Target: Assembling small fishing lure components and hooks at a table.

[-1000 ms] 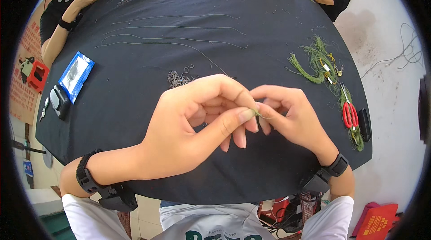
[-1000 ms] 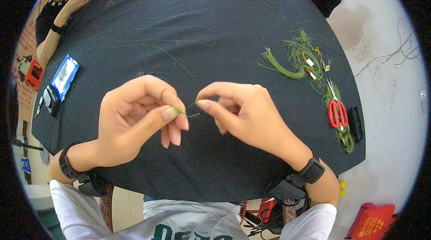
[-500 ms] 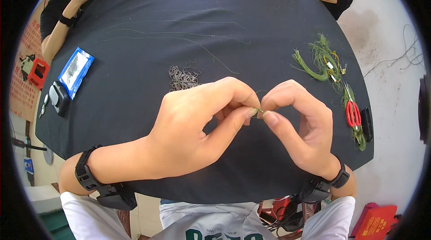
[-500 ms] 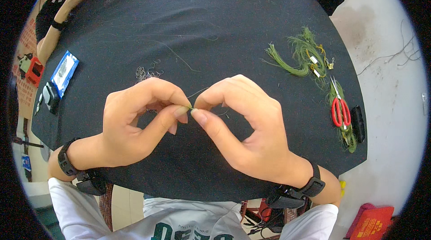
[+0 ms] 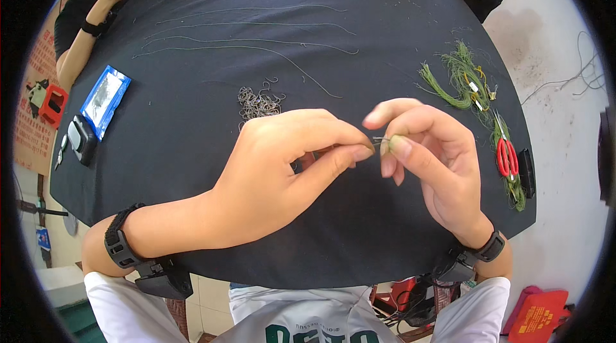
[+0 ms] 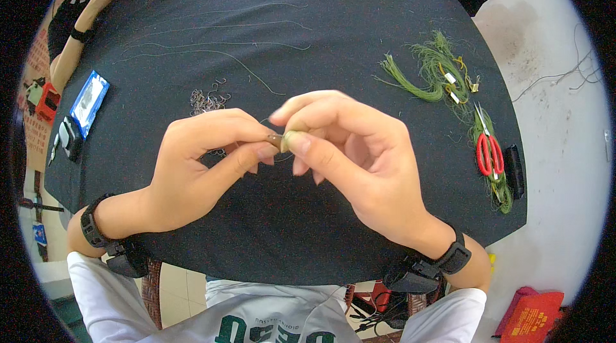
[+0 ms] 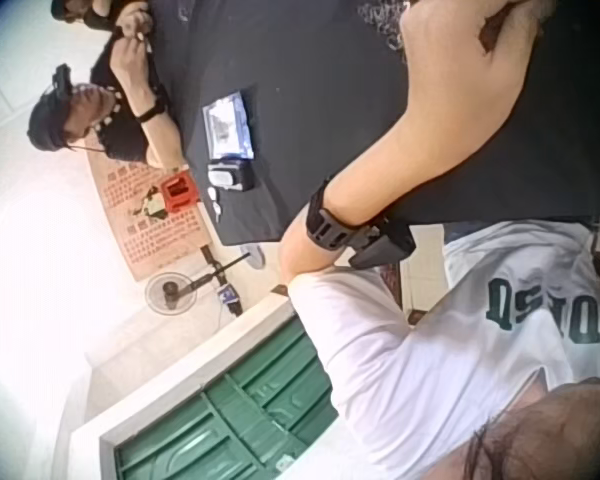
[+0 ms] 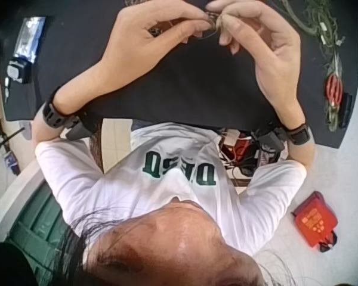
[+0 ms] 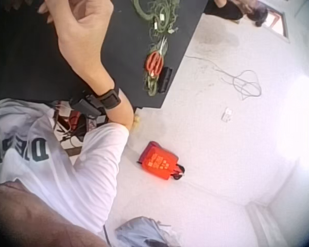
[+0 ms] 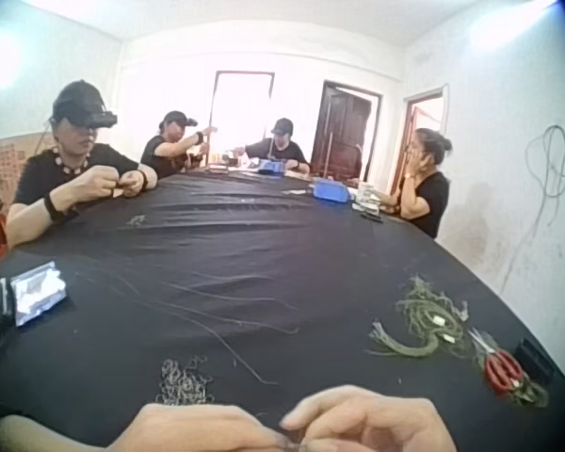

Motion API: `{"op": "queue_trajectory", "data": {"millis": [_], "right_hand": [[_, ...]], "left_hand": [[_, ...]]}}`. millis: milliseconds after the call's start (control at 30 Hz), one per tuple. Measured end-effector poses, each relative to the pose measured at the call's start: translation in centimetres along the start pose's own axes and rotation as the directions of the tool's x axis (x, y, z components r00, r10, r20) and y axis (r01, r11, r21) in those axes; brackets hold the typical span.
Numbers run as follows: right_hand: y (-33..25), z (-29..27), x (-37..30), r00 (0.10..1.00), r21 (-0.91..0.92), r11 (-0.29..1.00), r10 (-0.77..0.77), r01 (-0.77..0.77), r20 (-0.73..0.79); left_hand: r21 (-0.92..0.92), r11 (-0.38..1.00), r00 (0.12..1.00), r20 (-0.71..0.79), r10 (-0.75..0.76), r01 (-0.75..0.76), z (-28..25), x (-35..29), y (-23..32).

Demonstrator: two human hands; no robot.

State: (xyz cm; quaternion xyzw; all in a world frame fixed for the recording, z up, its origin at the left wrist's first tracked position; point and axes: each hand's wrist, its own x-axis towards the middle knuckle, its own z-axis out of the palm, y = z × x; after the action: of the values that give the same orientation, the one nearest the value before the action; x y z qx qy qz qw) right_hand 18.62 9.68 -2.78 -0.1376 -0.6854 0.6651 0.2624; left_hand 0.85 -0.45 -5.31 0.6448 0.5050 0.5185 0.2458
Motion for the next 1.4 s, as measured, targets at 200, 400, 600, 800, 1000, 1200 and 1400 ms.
{"op": "queue_trajectory", "data": {"millis": [200,400,600,800,1000,1200,1400], "right_hand": [[0.7,-0.6,0.5,0.995,0.124,0.992,-0.047,0.036,0.085],[0.8,-0.8,0.5,0.998,0.054,0.998,-0.04,0.037,0.051],[0.6,0.5,-0.1,1.0,-0.184,0.983,-0.01,0.006,-0.02],[0.6,0.7,-0.3,0.998,-0.372,0.928,-0.057,0.04,-0.035],[1.8,0.4,-0.1,0.985,-0.413,0.897,-0.17,0.157,0.005],[1.5,0.5,0.0,0.97,-0.609,0.76,-0.235,0.227,0.069],[1.0,0.6,0.0,0.998,-0.417,0.909,-0.042,0.021,-0.04]], "left_hand": [[0.11,0.992,0.998,0.024,0.051,-0.053,-0.2,0.2,-0.4],[0.403,0.902,0.976,-0.074,0.204,-0.158,-0.3,0.5,0.6],[0.358,0.818,0.874,-0.013,0.486,-0.449,-0.4,0.9,-0.3],[0.352,0.839,0.899,0.022,0.437,-0.416,-0.3,0.7,-0.1],[0.375,0.839,0.913,0.053,0.405,-0.394,-0.4,0.6,-0.3],[0.397,0.846,0.934,0.12,0.338,-0.357,-0.4,0.7,-0.4],[0.315,0.912,0.965,0.092,0.244,-0.261,-0.4,0.6,-0.5]]}}
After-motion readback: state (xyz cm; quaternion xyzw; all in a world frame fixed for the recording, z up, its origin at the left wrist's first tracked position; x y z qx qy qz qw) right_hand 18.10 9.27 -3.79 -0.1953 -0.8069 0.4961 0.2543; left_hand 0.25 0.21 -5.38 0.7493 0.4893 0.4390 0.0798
